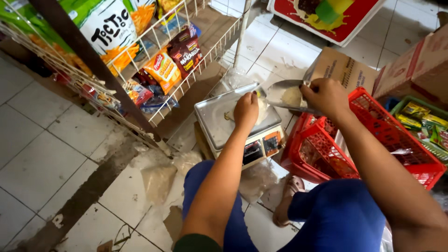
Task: The person scoops white powder into plastic bags, weighs each bag on a digital scale, and ties the bags closed by hand.
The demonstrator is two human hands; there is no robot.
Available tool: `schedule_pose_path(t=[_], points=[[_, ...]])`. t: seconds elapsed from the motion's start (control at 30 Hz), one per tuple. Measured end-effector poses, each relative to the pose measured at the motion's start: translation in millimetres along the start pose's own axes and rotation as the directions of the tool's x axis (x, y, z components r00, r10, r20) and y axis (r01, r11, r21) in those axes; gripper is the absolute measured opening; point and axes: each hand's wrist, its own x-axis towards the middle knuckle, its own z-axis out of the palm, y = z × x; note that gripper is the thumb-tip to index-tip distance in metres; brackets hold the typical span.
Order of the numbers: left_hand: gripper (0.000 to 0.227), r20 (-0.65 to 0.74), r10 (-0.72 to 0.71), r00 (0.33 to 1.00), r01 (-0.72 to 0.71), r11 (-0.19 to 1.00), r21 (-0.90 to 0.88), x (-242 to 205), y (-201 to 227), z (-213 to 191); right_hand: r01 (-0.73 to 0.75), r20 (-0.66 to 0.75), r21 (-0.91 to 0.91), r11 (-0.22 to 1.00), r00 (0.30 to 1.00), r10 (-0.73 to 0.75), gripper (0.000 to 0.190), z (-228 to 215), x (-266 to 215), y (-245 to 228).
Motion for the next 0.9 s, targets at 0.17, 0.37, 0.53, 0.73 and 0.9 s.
schedule_pose_path(t=[0.17, 0.37, 0.53, 0.73, 0.9], points=[[0.038, 0.066, -0.019, 0.998, 0.023, 0.998, -0.065, 5.2, 11.9, -11.7, -0.030, 0.047, 0.003, 1.000, 0.998, 0.029, 0.039, 25.7, 18.4, 2.8], [0.037, 0.120, 0.000, 0.993, 0.011, 0.996, -0.091, 3.0, 16.6, -25.5, 0.078, 0.067, -0.200, 0.977, 0.996, -0.066, 0.044, 36.2, 34.0, -13.6], [0.036, 0.095, -0.042, 0.995, 0.051, 0.994, -0.094, 3.7, 20.1, -29.5, 0.043, 0.097, -0.303, 0.952, 0.995, -0.014, 0.046, 34.9, 46.4, -34.4], [0.042, 0.129, -0.034, 0.991, 0.045, 0.996, -0.081, 3.4, 11.7, -28.6, 0.046, 0.042, -0.312, 0.949, 0.999, -0.035, 0.045, 40.9, 44.3, -26.6], [0.039, 0.117, -0.010, 0.993, 0.023, 0.994, -0.104, 3.4, 9.8, -32.2, -0.023, 0.045, -0.316, 0.949, 0.998, 0.039, 0.047, 42.8, 35.7, -18.9]])
